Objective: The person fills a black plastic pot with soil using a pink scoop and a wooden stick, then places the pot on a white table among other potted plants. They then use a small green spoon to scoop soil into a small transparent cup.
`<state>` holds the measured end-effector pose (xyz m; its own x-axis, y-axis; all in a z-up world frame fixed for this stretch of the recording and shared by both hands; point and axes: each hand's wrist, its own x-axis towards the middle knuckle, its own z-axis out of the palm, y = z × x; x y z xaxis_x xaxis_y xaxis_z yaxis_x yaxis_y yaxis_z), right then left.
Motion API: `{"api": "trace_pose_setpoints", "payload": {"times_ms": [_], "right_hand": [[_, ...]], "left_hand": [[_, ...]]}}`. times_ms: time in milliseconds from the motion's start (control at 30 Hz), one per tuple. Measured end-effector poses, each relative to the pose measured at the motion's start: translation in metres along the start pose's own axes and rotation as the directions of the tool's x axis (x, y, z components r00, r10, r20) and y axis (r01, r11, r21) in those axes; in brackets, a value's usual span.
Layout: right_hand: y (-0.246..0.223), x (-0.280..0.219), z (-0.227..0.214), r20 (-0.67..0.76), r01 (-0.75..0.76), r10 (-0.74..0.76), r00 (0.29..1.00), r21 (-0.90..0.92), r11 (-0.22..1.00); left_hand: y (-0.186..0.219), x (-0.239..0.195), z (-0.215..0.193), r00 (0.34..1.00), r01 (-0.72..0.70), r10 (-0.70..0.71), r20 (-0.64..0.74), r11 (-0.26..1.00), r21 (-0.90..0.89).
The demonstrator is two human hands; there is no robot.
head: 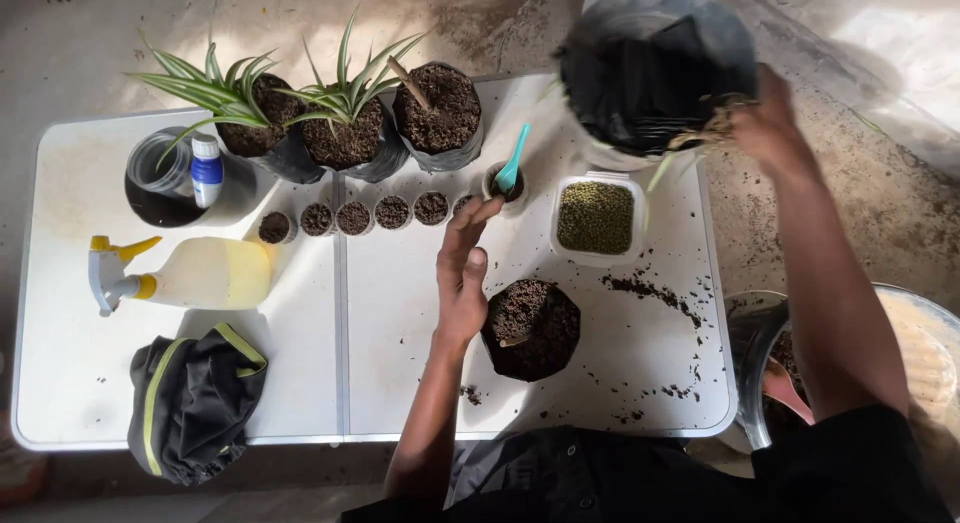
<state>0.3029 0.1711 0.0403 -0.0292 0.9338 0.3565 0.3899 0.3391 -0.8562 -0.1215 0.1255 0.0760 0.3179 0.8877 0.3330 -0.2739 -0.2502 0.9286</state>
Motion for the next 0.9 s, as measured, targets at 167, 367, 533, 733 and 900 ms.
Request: {"api": "trace_pose_setpoints", "payload": {"times_ms": [167,367,533,733,900], "right_hand": [[-0.046,-0.003,-0.015,-0.192,-0.563,0.529,0.826,-0.244,0.790],[-0.113,0.018,0.017,-0.202,-0.790,0.765,0.611,-0.213,0.575],[-0.029,0.002,0.003,-0.243,-0.616,0.568,0.786,-0.223,0.756],[-0.024,-0.029,0.004,-0.471,-0.510,0.458,0.754,0.019,0.860],[0.011,-0.097,0.082,-0.700,-0.543,0.319,0.639,-0.116,0.832]], "left_hand": [[-0.007,-0.023,-0.014,0.989,0.105,-0.102,-0.108,0.994,0.020],[-0.030,-0.021,-0.018,0.967,0.208,-0.194,-0.165,0.975,0.072],[-0.046,0.008,-0.029,0.977,0.196,-0.161,-0.136,0.935,0.297],[-0.069,0.037,-0.031,0.997,-0.033,-0.030,0.076,0.707,0.707],[-0.106,0.053,-0.020,0.994,-0.069,-0.029,0.106,0.591,0.803]]}}
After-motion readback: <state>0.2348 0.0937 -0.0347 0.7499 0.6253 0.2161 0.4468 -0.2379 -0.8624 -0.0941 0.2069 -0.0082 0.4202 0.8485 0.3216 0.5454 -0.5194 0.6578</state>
